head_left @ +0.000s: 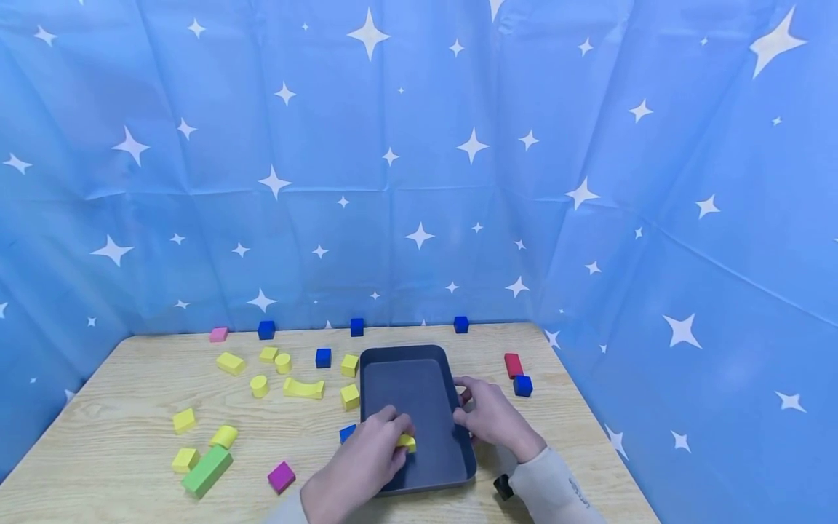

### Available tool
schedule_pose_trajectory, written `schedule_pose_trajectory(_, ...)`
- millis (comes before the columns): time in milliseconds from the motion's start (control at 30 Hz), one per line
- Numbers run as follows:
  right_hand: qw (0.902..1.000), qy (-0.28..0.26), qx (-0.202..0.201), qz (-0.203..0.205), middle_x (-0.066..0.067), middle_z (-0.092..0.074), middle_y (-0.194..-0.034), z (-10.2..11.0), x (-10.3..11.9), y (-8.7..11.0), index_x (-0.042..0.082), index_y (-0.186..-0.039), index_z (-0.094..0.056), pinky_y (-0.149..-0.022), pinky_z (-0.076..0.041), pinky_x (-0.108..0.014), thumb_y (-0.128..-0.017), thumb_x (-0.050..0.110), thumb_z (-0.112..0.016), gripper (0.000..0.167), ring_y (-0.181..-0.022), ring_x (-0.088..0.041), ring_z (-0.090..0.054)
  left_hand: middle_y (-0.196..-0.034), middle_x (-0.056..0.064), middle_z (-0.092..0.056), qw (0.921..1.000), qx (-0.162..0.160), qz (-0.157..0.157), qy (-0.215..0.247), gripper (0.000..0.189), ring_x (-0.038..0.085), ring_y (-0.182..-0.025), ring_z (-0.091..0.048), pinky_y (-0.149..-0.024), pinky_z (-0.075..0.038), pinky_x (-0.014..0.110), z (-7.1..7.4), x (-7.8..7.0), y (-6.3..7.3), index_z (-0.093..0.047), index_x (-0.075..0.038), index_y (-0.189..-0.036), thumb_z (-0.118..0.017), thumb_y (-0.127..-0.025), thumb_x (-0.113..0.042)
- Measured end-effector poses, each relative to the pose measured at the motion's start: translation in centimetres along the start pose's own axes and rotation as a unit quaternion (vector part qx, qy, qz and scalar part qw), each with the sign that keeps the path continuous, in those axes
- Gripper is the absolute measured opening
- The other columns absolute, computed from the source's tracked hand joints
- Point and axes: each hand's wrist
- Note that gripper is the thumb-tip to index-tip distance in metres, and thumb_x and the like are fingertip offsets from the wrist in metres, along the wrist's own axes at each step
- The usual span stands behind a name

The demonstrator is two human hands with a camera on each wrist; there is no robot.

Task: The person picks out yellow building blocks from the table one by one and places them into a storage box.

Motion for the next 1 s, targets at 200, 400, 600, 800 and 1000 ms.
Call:
schedule_pose_trajectory(200,1.0,-0.005,0.002,-0.004,-0.016,-0.076,-0.114,0.04,0.16,0.08,0.002,-0.167,-0.059,-0.056,-0.068,-0.038,-0.101,-0.001,-0.078,0.069,-0.069,-0.021,-0.072,-0.108,-0.001,-0.076,0.9998,0.018,0.004,-0.009,0.021,0.005,-0.089,-0.069,-0.083,-0.068,0.027,-0.61,-0.12,-0.07,-0.084,-0.016,-0.119,-0.092,-0.101,-0.011)
schedule_pose_trajectory(400,1.0,-0.002,0.002,0.006,-0.016,-0.076,-0.114,0.05,0.02,0.01,0.001,-0.167,-0.058,-0.056,-0.068,-0.038,-0.101,-0.001,-0.078,0.069,-0.072,-0.02,-0.072,-0.108,-0.002,-0.076,0.9995,0.032,-0.006,-0.007,0.019,0.005,-0.093,-0.072,-0.084,-0.068,0.026,-0.76,-0.32,-0.1,-0.084,-0.016,-0.119,-0.091,-0.102,-0.01)
schedule_pose_trajectory(600,1.0,0.0,-0.001,0.003,-0.016,-0.076,-0.113,0.05,-0.07,0.04,0.002,-0.166,-0.059,-0.056,-0.068,-0.038,-0.101,-0.001,-0.078,0.068,-0.072,-0.02,-0.073,-0.107,-0.003,-0.075,0.9992,0.037,-0.015,-0.003,0.017,0.002,-0.091,-0.07,-0.083,-0.067,0.023,-1.09,-0.3,-0.07,-0.085,-0.017,-0.119,-0.09,-0.103,-0.012)
schedule_pose_trajectory(800,1.0,-0.002,0.0,0.003,-0.015,-0.075,-0.113,0.05,-0.06,0.0,0.002,-0.167,-0.059,-0.056,-0.068,-0.039,-0.101,-0.001,-0.078,0.068,-0.072,-0.021,-0.073,-0.106,-0.003,-0.075,0.9994,0.028,-0.019,0.004,0.016,0.0,-0.088,-0.067,-0.078,-0.064,0.022,-0.77,-0.12,0.1,-0.084,-0.015,-0.12,-0.09,-0.104,-0.014)
schedule_pose_trajectory(1000,1.0,-0.003,0.002,0.007,-0.017,-0.076,-0.114,0.02,-0.17,0.01,0.0,-0.166,-0.059,-0.056,-0.068,-0.038,-0.101,0.0,-0.078,0.068,-0.07,-0.021,-0.072,-0.106,-0.002,-0.076,0.9999,0.009,-0.007,-0.001,0.02,0.001,-0.086,-0.066,-0.078,-0.066,0.026,-0.28,0.02,0.12,-0.085,-0.016,-0.121,-0.092,-0.103,-0.019)
Point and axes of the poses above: each hand's wrist, its own y-axis away from the middle knuckle, its own z-axis out of the back of the hand, x = y × z
